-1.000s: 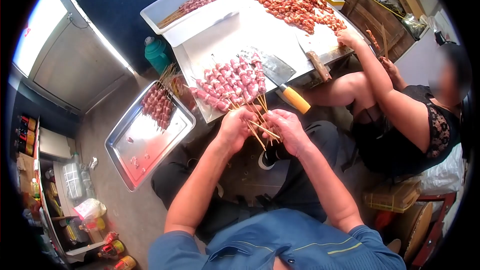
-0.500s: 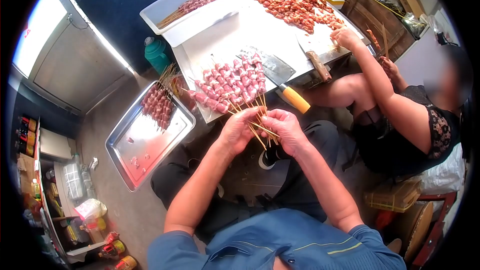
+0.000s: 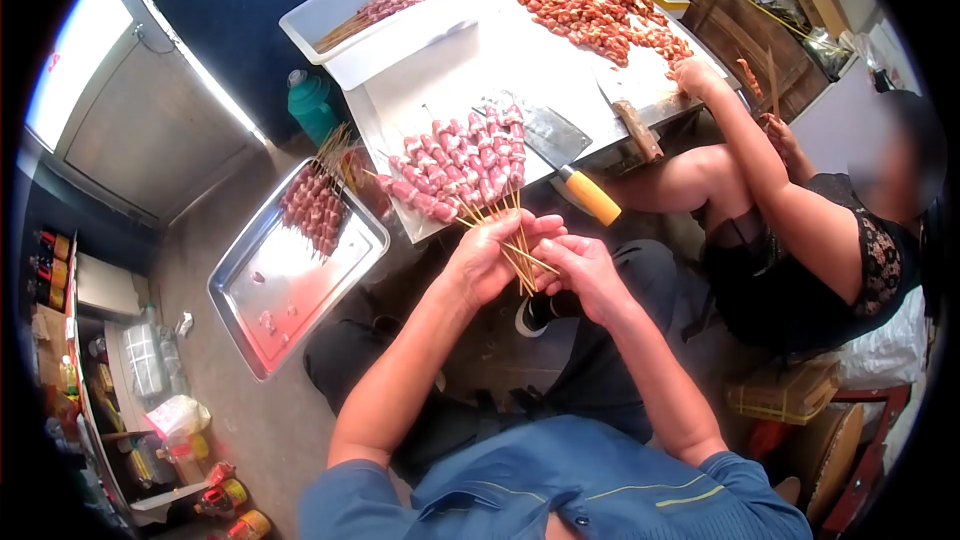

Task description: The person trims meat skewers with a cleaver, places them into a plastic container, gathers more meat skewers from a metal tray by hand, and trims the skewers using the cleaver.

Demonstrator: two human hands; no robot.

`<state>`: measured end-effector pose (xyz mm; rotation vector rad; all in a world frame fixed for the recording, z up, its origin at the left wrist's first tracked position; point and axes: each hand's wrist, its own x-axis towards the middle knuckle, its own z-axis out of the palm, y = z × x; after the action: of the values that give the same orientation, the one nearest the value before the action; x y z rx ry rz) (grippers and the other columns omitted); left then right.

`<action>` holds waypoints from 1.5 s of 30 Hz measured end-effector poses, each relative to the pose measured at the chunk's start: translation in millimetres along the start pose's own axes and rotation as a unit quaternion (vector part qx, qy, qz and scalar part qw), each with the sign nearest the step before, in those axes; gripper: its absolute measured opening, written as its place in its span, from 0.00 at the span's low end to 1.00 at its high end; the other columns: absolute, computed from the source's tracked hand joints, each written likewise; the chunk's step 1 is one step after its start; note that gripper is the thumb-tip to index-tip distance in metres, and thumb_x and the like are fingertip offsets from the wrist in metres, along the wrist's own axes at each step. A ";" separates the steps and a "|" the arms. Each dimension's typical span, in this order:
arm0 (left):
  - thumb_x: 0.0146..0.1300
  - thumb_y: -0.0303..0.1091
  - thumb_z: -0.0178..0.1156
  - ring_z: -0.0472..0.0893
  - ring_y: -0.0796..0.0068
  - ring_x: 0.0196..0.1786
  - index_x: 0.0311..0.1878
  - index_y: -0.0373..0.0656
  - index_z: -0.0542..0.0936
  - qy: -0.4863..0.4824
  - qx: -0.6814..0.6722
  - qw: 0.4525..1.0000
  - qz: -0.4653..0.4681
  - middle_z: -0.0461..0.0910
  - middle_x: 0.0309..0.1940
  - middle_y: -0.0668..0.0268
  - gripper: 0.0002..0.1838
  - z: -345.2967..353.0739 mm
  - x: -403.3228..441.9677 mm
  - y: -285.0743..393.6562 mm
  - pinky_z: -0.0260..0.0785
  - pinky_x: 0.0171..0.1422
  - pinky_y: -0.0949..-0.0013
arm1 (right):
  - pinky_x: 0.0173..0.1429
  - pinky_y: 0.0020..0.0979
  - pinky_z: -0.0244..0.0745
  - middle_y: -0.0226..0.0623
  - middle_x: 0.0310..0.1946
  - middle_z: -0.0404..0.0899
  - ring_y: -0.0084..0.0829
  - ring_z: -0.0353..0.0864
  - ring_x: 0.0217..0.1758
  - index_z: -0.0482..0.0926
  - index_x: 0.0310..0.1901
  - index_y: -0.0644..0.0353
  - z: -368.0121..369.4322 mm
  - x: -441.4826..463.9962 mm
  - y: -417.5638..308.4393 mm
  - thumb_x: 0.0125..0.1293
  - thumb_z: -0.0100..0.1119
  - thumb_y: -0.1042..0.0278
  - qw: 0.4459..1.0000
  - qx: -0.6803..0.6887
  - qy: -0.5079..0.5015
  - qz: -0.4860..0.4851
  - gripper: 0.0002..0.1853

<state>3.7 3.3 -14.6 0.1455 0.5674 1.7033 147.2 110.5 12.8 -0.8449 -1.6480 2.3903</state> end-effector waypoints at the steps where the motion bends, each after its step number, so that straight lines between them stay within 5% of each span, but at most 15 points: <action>1: 0.74 0.38 0.50 0.80 0.53 0.58 0.45 0.41 0.77 0.016 -0.003 1.000 0.003 0.83 0.48 0.53 0.11 0.1 -0.8 -0.7 0.73 0.64 0.47 | 0.33 0.18 0.75 0.32 0.31 0.84 0.20 0.83 0.29 0.83 0.41 0.62 -3.7 -4.4 -1.0 0.71 0.59 0.59 1.000 -0.018 0.008 -0.015 0.13; 4: 0.75 0.36 0.49 0.83 0.52 0.52 0.44 0.41 0.77 0.002 -0.024 1.000 0.020 0.84 0.40 0.57 0.10 -14.7 5.3 -3.3 0.73 0.64 0.46 | 0.32 0.18 0.74 0.32 0.30 0.84 0.20 0.83 0.29 0.83 0.40 0.62 -13.7 -12.2 -5.7 0.72 0.59 0.60 0.994 -0.049 0.028 -0.090 0.13; 5: 0.76 0.34 0.47 0.82 0.66 0.34 0.44 0.41 0.76 0.103 0.015 0.994 0.017 0.77 0.26 0.69 0.09 8.9 -1.5 0.7 0.78 0.49 0.57 | 0.32 0.18 0.73 0.31 0.29 0.84 0.19 0.83 0.29 0.82 0.39 0.62 -12.9 -15.5 -12.1 0.72 0.59 0.62 0.991 -0.056 0.045 -0.111 0.11; 6: 0.76 0.34 0.47 0.82 0.66 0.34 0.44 0.41 0.76 0.101 0.016 0.995 0.018 0.77 0.26 0.69 0.09 10.3 -1.6 2.4 0.78 0.49 0.57 | 0.32 0.18 0.73 0.31 0.29 0.84 0.19 0.83 0.29 0.82 0.39 0.62 -11.8 -16.2 -15.9 0.72 0.59 0.62 0.991 -0.057 0.045 -0.113 0.11; 9: 0.76 0.34 0.48 0.54 0.86 0.16 0.40 0.43 0.73 0.067 -0.056 0.996 -0.010 0.55 0.18 0.79 0.08 10.0 -5.1 7.4 0.50 0.23 0.76 | 0.32 0.20 0.72 0.29 0.31 0.83 0.18 0.81 0.29 0.81 0.38 0.63 -7.6 -13.9 -21.3 0.69 0.60 0.69 0.958 -0.130 0.125 -0.222 0.06; 10: 0.76 0.34 0.48 0.54 0.86 0.16 0.40 0.43 0.73 0.067 -0.056 0.996 -0.008 0.55 0.18 0.79 0.08 8.9 -5.6 8.5 0.50 0.23 0.76 | 0.32 0.20 0.72 0.29 0.31 0.83 0.18 0.81 0.29 0.81 0.38 0.63 -7.1 -10.8 -23.1 0.69 0.60 0.69 0.958 -0.130 0.123 -0.224 0.06; 12: 0.77 0.35 0.46 0.55 0.85 0.16 0.41 0.43 0.71 0.048 -0.067 0.996 -0.021 0.57 0.18 0.78 0.08 7.8 -6.3 11.0 0.50 0.21 0.76 | 0.32 0.20 0.72 0.30 0.35 0.82 0.18 0.80 0.29 0.81 0.37 0.65 -7.0 -1.7 -28.5 0.65 0.63 0.71 0.833 -0.348 0.210 -0.376 0.06; 14: 0.76 0.35 0.47 0.54 0.85 0.16 0.41 0.42 0.71 0.056 -0.064 0.996 -0.015 0.57 0.18 0.78 0.08 7.2 -5.8 11.8 0.48 0.20 0.77 | 0.38 0.27 0.76 0.36 0.42 0.80 0.27 0.82 0.37 0.80 0.40 0.65 -8.9 9.2 -35.8 0.59 0.65 0.73 0.832 -0.353 0.215 -0.370 0.09; 16: 0.76 0.35 0.46 0.55 0.85 0.16 0.40 0.41 0.74 0.032 -0.082 0.996 -0.024 0.57 0.18 0.79 0.10 2.5 -4.1 13.3 0.49 0.20 0.76 | 0.48 0.36 0.77 0.41 0.49 0.78 0.38 0.80 0.47 0.79 0.44 0.64 -17.1 26.5 -42.9 0.56 0.64 0.72 0.657 -0.542 0.252 -0.459 0.13; 17: 0.76 0.35 0.46 0.55 0.85 0.16 0.40 0.41 0.74 0.031 -0.082 0.996 -0.022 0.57 0.18 0.79 0.10 0.8 -3.5 12.9 0.49 0.20 0.76 | 0.57 0.42 0.74 0.44 0.54 0.75 0.46 0.75 0.55 0.77 0.48 0.64 -22.8 35.9 -44.8 0.54 0.64 0.72 0.649 -0.572 0.229 -0.446 0.18; 22: 0.76 0.40 0.46 0.57 0.83 0.17 0.43 0.37 0.75 0.021 -0.129 0.991 -0.032 0.59 0.19 0.76 0.15 5.2 -6.2 12.5 0.52 0.23 0.75 | 0.50 0.44 0.78 0.45 0.49 0.74 0.51 0.80 0.48 0.74 0.47 0.63 -26.1 58.8 -60.4 0.55 0.61 0.73 0.706 -0.607 0.142 -0.337 0.17; 30: 0.77 0.43 0.42 0.56 0.82 0.17 0.45 0.35 0.74 0.026 -0.132 0.991 -0.028 0.59 0.19 0.74 0.19 6.1 -4.5 13.8 0.51 0.23 0.75 | 0.50 0.46 0.78 0.49 0.46 0.75 0.53 0.80 0.46 0.75 0.50 0.63 -51.2 57.0 -95.6 0.52 0.59 0.71 0.621 -0.688 0.197 -0.321 0.21; 38: 0.77 0.40 0.46 0.55 0.83 0.17 0.45 0.37 0.73 0.095 -0.119 0.988 -0.020 0.58 0.19 0.76 0.15 11.3 3.0 10.4 0.48 0.21 0.76 | 0.37 0.31 0.79 0.42 0.30 0.82 0.31 0.84 0.32 0.76 0.56 0.68 -84.9 32.7 -119.6 0.52 0.64 0.71 0.751 -0.563 0.198 -0.283 0.27; 40: 0.76 0.37 0.47 0.55 0.83 0.16 0.47 0.37 0.72 0.102 -0.100 0.990 -0.020 0.59 0.19 0.75 0.12 12.7 5.2 11.0 0.48 0.21 0.76 | 0.26 0.23 0.75 0.39 0.26 0.81 0.22 0.80 0.25 0.76 0.55 0.72 -61.1 15.0 -130.2 0.55 0.61 0.73 0.906 -0.358 0.144 -0.176 0.24; 45: 0.74 0.35 0.50 0.56 0.83 0.17 0.48 0.36 0.73 0.097 -0.105 0.990 -0.014 0.58 0.20 0.76 0.11 14.7 8.0 9.9 0.49 0.21 0.76 | 0.22 0.20 0.71 0.35 0.28 0.78 0.19 0.78 0.22 0.73 0.56 0.76 -19.9 6.6 -145.6 0.61 0.61 0.73 0.950 -0.248 0.051 -0.182 0.23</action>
<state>-1.0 14.1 1.0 -0.1813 0.5262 1.7492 121.0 187.9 135.1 -0.6305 -2.1743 1.6881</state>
